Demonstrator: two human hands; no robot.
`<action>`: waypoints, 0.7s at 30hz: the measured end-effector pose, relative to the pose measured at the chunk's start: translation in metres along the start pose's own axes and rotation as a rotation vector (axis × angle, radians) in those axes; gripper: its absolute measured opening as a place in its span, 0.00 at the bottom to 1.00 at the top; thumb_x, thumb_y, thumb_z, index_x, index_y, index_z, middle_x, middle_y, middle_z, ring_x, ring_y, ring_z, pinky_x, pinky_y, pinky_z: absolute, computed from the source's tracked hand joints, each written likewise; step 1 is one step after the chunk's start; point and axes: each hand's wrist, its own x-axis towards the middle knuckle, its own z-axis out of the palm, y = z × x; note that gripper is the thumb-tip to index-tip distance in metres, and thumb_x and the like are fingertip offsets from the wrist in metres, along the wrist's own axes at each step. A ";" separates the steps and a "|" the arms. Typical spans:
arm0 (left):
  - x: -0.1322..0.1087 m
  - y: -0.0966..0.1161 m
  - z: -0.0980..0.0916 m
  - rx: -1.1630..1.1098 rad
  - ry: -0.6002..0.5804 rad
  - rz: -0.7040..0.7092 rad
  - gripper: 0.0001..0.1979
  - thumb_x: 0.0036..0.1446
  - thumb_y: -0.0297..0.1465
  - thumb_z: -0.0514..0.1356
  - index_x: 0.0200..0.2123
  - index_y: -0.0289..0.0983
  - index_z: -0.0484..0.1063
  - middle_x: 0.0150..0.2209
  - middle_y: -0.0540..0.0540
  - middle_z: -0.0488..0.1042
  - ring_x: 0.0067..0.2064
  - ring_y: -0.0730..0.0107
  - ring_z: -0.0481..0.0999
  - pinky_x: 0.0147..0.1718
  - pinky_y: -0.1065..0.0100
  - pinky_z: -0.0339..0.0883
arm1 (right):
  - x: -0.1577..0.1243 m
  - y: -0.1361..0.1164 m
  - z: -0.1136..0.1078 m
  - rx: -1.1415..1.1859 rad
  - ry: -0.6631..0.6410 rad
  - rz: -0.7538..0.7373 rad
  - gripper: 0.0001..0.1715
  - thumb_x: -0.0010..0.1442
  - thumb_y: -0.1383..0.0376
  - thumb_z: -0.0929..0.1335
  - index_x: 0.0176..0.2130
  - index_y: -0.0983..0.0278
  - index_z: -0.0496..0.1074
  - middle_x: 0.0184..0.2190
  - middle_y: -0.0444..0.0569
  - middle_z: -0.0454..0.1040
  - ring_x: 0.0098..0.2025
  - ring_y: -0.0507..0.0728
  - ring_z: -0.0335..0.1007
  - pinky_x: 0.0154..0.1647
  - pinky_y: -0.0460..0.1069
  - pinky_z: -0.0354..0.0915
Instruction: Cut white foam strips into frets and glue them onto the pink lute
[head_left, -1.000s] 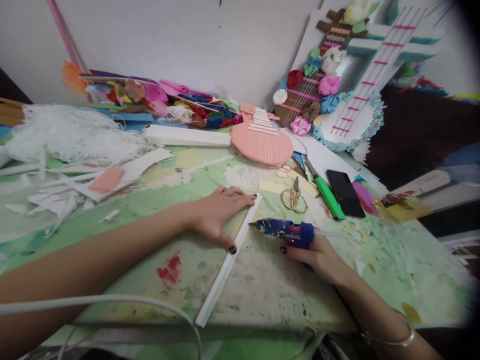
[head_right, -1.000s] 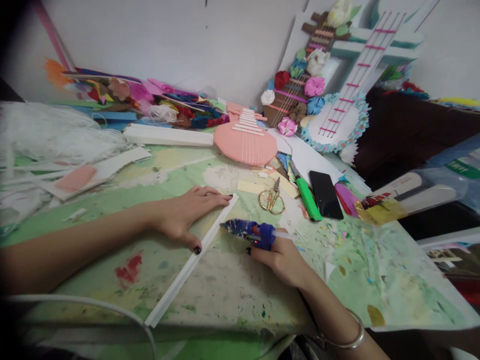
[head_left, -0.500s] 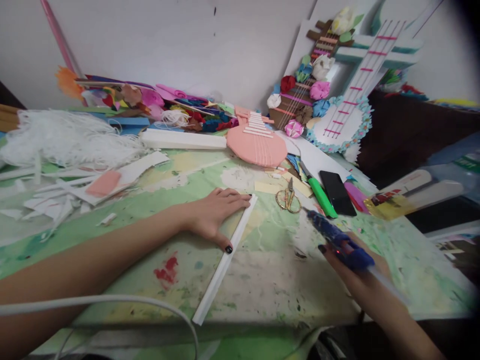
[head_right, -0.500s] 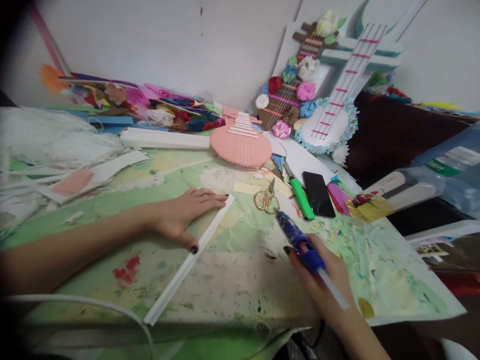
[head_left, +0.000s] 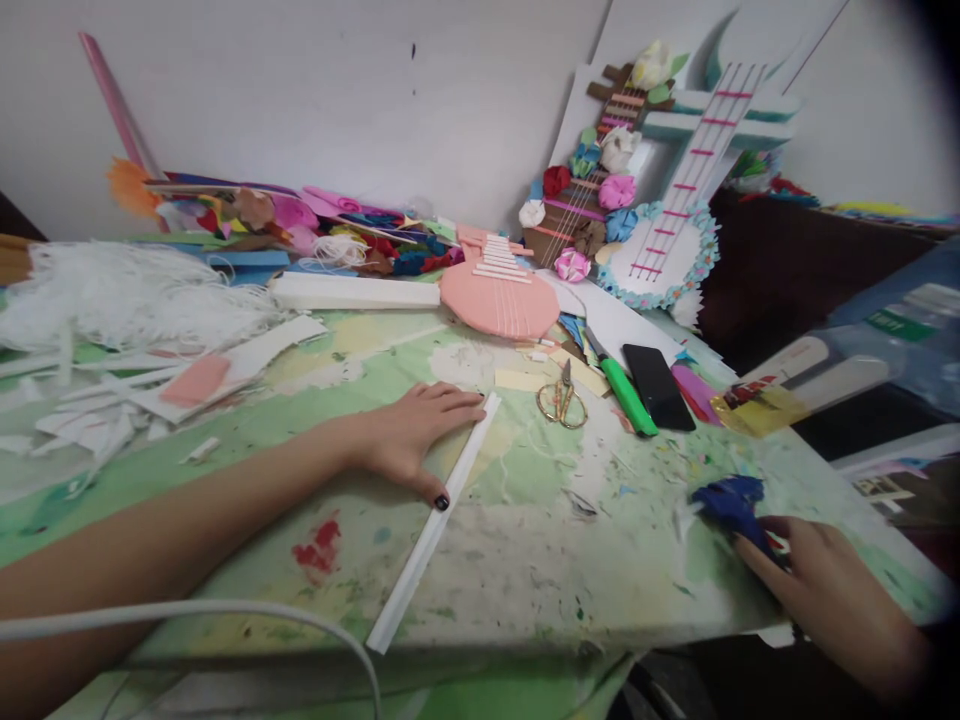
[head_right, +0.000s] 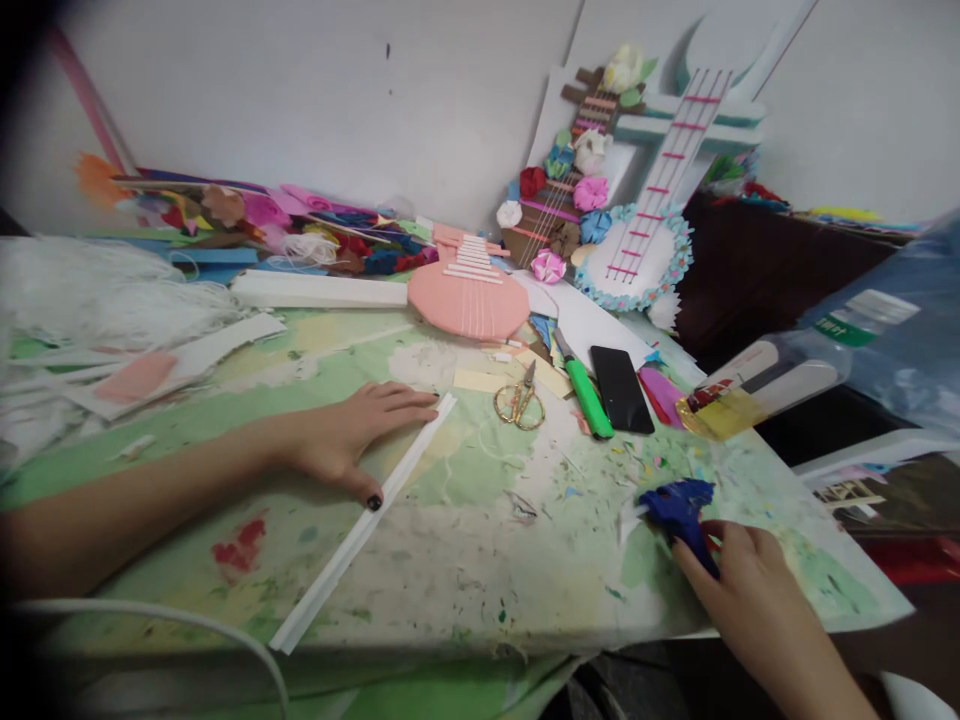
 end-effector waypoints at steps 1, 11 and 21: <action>0.000 0.000 0.000 0.002 -0.004 -0.003 0.52 0.40 0.57 0.59 0.64 0.40 0.46 0.66 0.38 0.44 0.64 0.43 0.45 0.59 0.47 0.38 | 0.004 -0.005 -0.009 -0.030 0.019 -0.023 0.17 0.51 0.51 0.60 0.29 0.60 0.68 0.29 0.58 0.74 0.37 0.69 0.72 0.37 0.60 0.67; -0.001 0.000 -0.001 -0.001 0.011 0.020 0.52 0.40 0.57 0.59 0.64 0.43 0.45 0.66 0.39 0.45 0.64 0.44 0.45 0.59 0.47 0.38 | 0.115 -0.202 -0.045 0.691 -0.131 -0.814 0.12 0.56 0.70 0.63 0.36 0.61 0.75 0.36 0.48 0.77 0.39 0.55 0.72 0.40 0.49 0.65; -0.001 0.002 -0.002 -0.066 0.062 0.063 0.50 0.41 0.55 0.61 0.64 0.42 0.47 0.63 0.36 0.50 0.61 0.41 0.49 0.57 0.44 0.42 | 0.182 -0.259 0.017 0.882 -0.585 -1.027 0.09 0.51 0.72 0.66 0.32 0.67 0.77 0.30 0.48 0.76 0.32 0.51 0.70 0.36 0.46 0.65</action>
